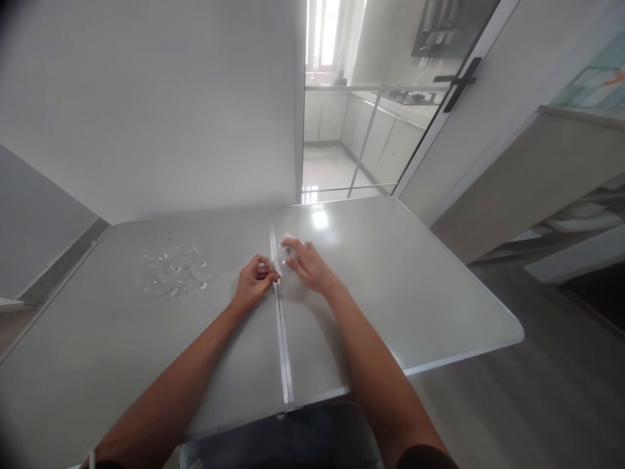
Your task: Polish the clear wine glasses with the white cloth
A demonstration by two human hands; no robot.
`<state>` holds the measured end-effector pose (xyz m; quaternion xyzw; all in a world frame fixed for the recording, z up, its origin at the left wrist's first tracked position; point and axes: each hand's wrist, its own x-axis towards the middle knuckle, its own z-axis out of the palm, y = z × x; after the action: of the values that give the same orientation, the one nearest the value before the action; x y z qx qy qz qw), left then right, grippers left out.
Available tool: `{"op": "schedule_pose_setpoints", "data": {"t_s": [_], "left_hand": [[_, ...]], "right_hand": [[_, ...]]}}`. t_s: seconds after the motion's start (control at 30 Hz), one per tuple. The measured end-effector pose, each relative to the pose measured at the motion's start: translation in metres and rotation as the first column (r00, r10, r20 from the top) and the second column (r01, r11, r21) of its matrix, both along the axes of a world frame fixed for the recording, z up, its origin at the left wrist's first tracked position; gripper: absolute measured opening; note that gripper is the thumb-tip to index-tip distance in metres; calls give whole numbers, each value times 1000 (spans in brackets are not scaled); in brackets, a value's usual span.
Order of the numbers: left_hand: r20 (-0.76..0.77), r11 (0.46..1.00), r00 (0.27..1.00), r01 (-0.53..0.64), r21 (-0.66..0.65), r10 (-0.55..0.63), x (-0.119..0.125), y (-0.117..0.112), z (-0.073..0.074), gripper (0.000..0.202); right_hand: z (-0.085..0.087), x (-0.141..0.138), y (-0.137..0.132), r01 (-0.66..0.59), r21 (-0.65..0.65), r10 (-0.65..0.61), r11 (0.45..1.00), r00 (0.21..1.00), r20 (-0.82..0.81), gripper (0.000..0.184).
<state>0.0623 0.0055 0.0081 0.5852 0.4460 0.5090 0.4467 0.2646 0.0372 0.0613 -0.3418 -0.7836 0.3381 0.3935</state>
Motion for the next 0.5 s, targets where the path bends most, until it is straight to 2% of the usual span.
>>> {"op": "schedule_pose_setpoints", "data": {"t_s": [0.07,0.17,0.3,0.4,0.5], "left_hand": [[-13,1000,1000,-18,23,18,0,0,0,30],[-25,998,999,-37,57,39,0,0,1,29],[9,1000,1000,22,22,-22,-1,-1,1,31],[52,998,997,61,-19,-60,-2,-1,0,33],[68,997,996,56,-61,-52,-1,0,-2,35]], "right_hand": [[0,-3,-1,20,6,-20,1000,1000,-5,57],[4,-5,-4,-5,-111,-13,994,987,-160,61],[9,0,-4,-84,-260,-9,962,941,-338,58],[10,4,-3,-106,-273,18,956,952,-305,55],[9,6,-3,-76,-191,43,979,984,-172,47]]}}
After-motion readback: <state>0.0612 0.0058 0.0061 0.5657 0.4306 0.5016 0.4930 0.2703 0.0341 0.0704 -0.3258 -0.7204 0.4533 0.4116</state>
